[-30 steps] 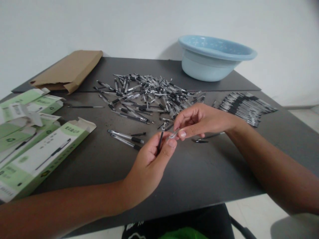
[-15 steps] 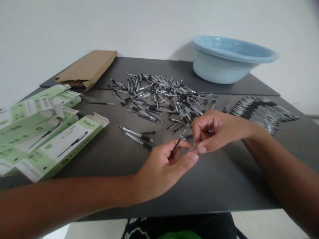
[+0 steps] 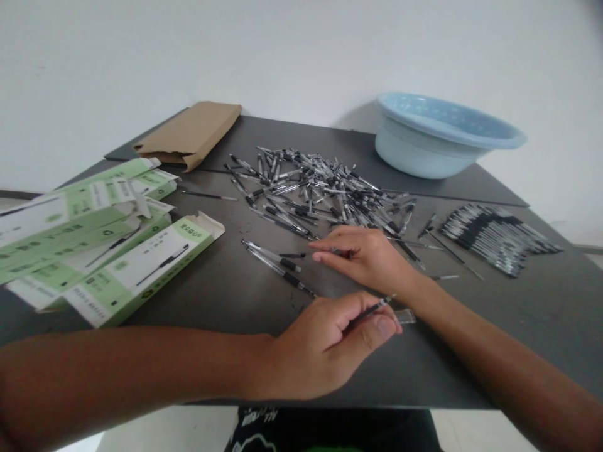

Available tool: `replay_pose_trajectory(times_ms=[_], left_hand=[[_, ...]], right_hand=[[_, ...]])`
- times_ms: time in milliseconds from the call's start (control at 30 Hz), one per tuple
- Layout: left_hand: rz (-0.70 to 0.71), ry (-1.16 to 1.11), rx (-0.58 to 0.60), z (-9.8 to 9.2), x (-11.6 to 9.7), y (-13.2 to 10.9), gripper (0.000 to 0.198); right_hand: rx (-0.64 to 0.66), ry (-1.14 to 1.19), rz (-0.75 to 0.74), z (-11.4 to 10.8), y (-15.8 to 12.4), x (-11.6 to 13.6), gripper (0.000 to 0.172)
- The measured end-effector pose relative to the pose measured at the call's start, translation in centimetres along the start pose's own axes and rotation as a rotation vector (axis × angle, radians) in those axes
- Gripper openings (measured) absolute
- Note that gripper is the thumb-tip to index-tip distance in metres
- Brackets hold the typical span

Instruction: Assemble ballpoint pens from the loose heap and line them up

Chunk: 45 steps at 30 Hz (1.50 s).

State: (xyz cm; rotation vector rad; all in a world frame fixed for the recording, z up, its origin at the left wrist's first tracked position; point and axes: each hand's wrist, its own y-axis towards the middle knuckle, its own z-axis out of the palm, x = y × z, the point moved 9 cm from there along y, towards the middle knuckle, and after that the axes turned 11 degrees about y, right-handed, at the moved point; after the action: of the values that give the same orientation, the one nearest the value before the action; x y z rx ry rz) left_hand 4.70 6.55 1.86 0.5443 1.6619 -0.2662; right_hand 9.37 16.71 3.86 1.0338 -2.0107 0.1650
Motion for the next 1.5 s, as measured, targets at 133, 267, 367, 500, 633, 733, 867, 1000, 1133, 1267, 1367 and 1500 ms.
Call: replay_pose_trajectory(times_ms=[133,267,367,500,633,733,867,1000,1133,1267,1367,1500], left_hand=[[0.002,0.019,-0.001,0.1,-0.2,-0.1,0.034],[0.007,0.032,-0.027,-0.1,-0.4,0.0,0.035],[0.000,0.030,-0.033,-0.2,-0.3,0.1,0.037],[-0.074,-0.023,-0.014,-0.1,0.6,0.0,0.042],[-0.161,-0.160,-0.010,0.2,1.8,-0.1,0.045],[-0.190,-0.241,-0.057,0.2,2.4,-0.1,0.042],[-0.177,-0.346,-0.092,0.2,2.8,0.3,0.037],[-0.182,-0.410,-0.111,-0.2,3.1,1.1,0.035],[-0.202,-0.458,-0.114,-0.6,3.1,1.7,0.034],[-0.217,-0.479,-0.124,-0.6,3.2,1.8,0.033],[-0.229,-0.482,-0.132,-0.6,3.5,1.7,0.033],[-0.258,-0.469,-0.146,-0.7,3.9,1.5,0.032]], right_hand=[[0.099,-0.183,0.010,1.7,1.2,1.0,0.030],[0.132,-0.264,0.020,2.2,2.3,1.2,0.029],[0.139,-0.273,0.022,2.7,2.8,1.0,0.027],[0.135,-0.265,0.024,3.1,2.9,0.6,0.023],[0.111,-0.248,0.027,3.1,2.9,0.0,0.021],[0.077,-0.226,0.028,2.8,2.8,-0.2,0.021],[0.016,-0.185,0.046,1.4,2.3,0.1,0.021],[-0.119,-0.127,0.109,-2.3,1.3,0.1,0.019],[-0.207,0.159,0.162,-5.7,-0.1,-1.5,0.018],[-0.124,0.497,0.272,-6.0,-1.9,-3.4,0.042],[-0.055,0.624,0.394,-4.8,-3.8,-4.1,0.048],[-0.063,0.821,0.475,-3.3,-5.6,-3.3,0.040]])
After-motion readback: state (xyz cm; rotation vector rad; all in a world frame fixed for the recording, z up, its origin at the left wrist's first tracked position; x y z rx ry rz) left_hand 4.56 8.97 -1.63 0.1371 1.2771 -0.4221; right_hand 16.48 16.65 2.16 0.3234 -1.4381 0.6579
